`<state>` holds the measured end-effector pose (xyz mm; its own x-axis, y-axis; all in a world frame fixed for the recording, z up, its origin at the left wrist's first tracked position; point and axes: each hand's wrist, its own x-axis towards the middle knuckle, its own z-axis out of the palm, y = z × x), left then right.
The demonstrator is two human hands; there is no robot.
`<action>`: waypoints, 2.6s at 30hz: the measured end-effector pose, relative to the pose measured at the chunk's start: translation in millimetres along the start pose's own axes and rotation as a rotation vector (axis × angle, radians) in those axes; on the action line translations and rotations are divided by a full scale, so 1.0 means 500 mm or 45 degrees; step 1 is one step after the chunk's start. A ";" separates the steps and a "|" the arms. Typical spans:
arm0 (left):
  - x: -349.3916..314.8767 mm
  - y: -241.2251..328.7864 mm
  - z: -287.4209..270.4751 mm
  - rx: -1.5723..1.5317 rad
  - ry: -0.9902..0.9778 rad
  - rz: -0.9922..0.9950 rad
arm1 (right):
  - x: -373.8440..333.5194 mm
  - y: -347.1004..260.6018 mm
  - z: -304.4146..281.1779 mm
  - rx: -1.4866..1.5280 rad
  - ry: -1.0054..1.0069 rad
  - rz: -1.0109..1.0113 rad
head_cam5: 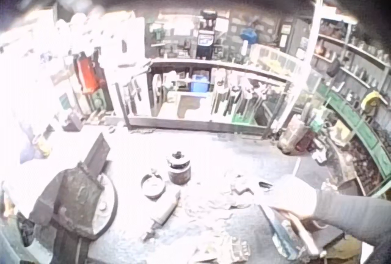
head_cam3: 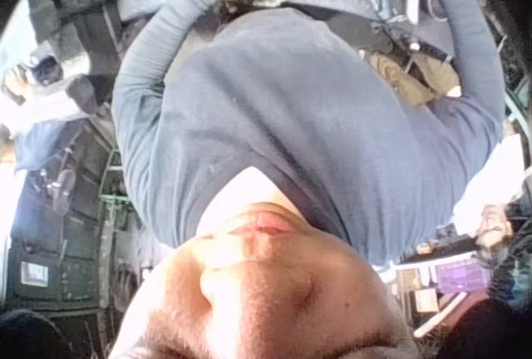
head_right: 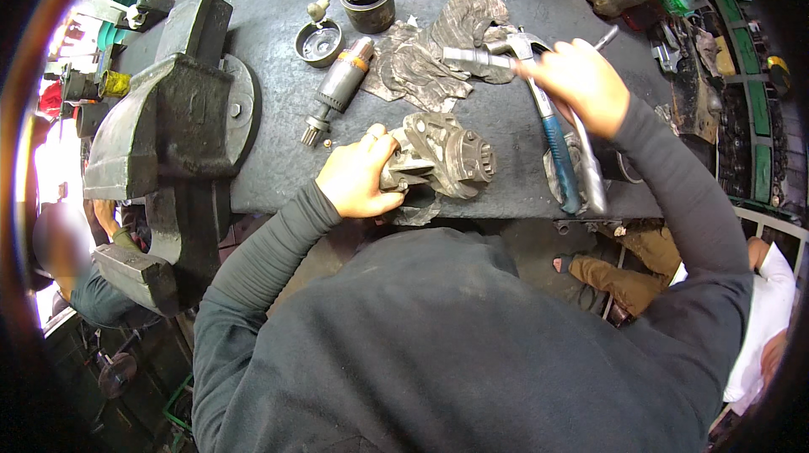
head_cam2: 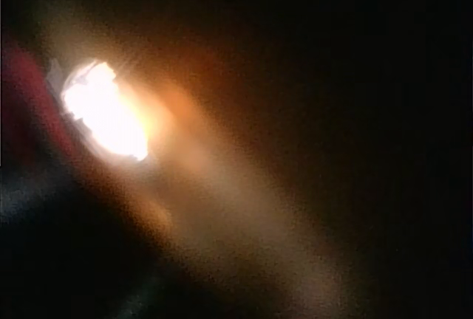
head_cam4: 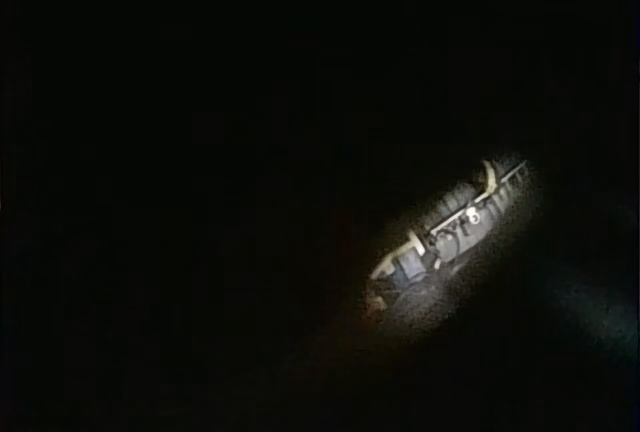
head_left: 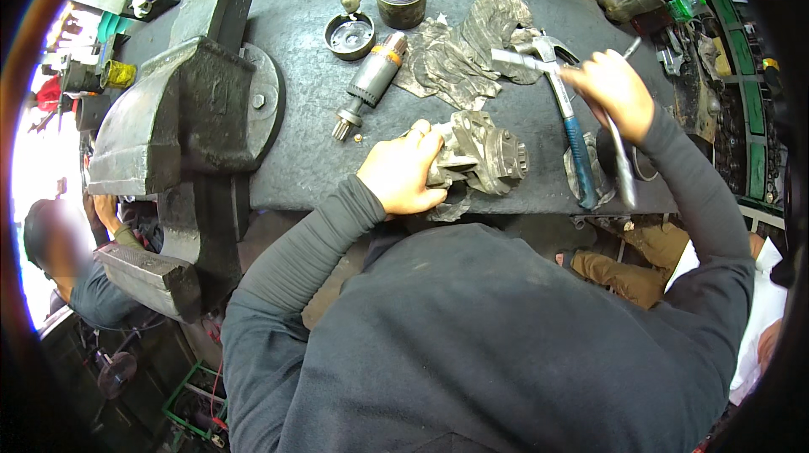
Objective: The person disassembles a cylindrical mechanical component on a workbench using a hammer and a T-handle wrench. They remove internal parts, separate the housing, and place the pieces on the table.
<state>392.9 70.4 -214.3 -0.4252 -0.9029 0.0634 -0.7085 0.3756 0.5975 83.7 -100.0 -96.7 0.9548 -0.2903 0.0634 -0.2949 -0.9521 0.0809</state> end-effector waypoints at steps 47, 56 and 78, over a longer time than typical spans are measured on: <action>0.023 0.005 -0.013 -0.020 -0.076 0.007 | 0.090 -0.399 0.195 0.432 0.688 0.651; 0.025 0.008 -0.017 -0.026 -0.088 0.000 | 0.092 -0.384 0.174 0.583 0.596 0.647; 0.031 0.005 -0.016 -0.039 -0.106 0.012 | 0.083 -0.363 0.164 0.446 0.393 0.600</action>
<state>389.1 55.7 -205.3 -0.4777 -0.8785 0.0030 -0.6875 0.3760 0.6213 179.7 53.0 -190.2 0.6567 -0.6923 0.2990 -0.5994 -0.7198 -0.3502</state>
